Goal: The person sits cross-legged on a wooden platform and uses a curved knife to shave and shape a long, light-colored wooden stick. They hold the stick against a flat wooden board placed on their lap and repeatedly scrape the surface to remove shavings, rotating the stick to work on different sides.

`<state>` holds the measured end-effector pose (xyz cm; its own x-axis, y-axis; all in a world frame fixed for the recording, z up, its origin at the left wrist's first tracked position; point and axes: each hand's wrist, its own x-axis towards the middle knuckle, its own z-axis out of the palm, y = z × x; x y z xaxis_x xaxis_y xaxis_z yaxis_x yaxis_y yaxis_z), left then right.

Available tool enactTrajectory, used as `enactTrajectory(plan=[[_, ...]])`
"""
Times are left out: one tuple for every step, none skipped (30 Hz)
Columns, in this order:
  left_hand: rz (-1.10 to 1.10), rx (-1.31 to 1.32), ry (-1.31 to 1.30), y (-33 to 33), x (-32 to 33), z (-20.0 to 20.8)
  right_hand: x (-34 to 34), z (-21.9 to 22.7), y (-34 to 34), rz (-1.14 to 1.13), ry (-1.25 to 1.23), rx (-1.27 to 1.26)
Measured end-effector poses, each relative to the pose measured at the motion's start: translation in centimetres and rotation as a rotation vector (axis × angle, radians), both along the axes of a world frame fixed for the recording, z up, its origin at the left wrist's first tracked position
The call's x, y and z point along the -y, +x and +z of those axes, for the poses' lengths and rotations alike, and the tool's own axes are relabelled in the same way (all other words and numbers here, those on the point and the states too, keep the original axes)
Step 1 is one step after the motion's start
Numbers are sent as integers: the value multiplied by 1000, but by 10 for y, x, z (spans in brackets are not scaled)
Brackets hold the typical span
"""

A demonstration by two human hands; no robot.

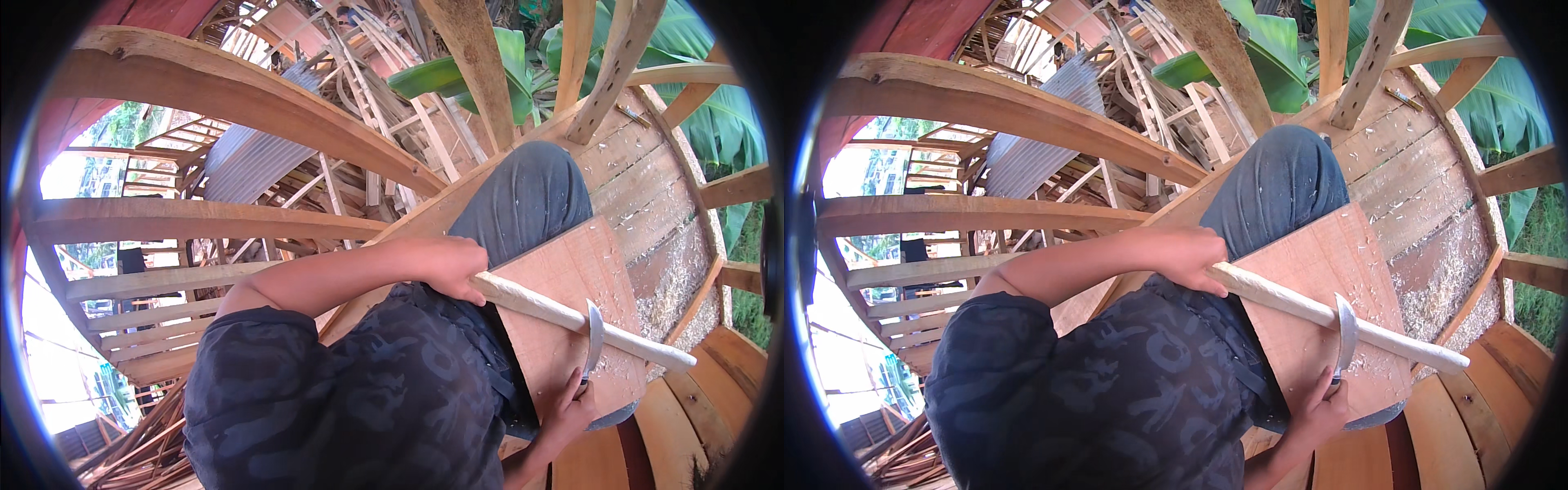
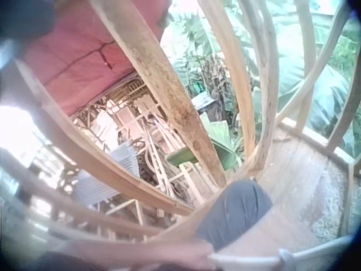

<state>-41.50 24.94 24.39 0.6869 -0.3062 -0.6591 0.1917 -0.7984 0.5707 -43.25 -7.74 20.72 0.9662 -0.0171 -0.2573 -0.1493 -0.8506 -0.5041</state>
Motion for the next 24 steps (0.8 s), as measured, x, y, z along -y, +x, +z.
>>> enactTrajectory(plan=[[-6, -6, 4, 1, 1, 0, -7, -3, -4, 55, 5, 15], [-16, -12, 9, 2, 2, 0, -13, -3, -6, 106, 10, 30], [-4, -6, 4, 0, 2, 0, -15, 0, -5, 104, 74, 4], [8, 1, -1, -2, 2, -2, -3, 0, -1, -5, 32, 12], [19, 8, -5, -4, 2, -3, 20, -3, 6, -114, -10, 20], [10, -21, 11, -2, 4, -3, 39, -6, 10, -226, -52, 34], [2, -49, 28, 1, 5, -2, 49, -8, 10, -272, -53, 63], [-6, -77, 47, 2, 5, -2, 59, -10, 9, -317, -53, 92], [-8, -89, 49, 3, 6, -1, 57, -5, 10, -367, -52, 124], [-10, -102, 51, 4, 5, 1, 49, -4, 8, -263, -28, 94], [-12, -115, 55, 4, 4, 2, 36, -7, 2, -160, -4, 65], [-13, -58, 39, 1, 3, 0, 18, -7, -3, -52, 18, 31], [-19, -1, 21, -2, 1, -6, 4, -11, -10, 28, 71, 33], [-28, 56, 3, -4, -1, -8, -4, -7, -10, 46, 83, -8], [-5, 42, 21, -2, -2, -4, -2, -4, -3, -22, 56, 38], [6, 29, 20, 3, 3, 2, 9, -1, 4, -102, 12, 87], [12, 14, 19, 6, 4, 6, 22, -4, 11, -190, 9, 81], [-17, 21, 53, 5, 5, 3, 46, -6, 19, -290, -14, 81], [-59, 37, 73, 4, 2, -3, 66, -1, 21, -403, -49, 92], [-26, -19, 76, 3, 4, 4, 66, -2, 21, -416, -54, 80], [-12, -57, 76, 5, 4, 5, 48, 5, 20, -383, 11, 111], [-7, -111, 119, 8, 6, 11, 41, 4, 16, -237, -61, 72], [7, -94, 119, 6, 6, 7, 27, 4, 10, -135, -44, 39], [35, -106, 101, 8, 11, 9, 10, 10, 5, -37, 11, 20]])
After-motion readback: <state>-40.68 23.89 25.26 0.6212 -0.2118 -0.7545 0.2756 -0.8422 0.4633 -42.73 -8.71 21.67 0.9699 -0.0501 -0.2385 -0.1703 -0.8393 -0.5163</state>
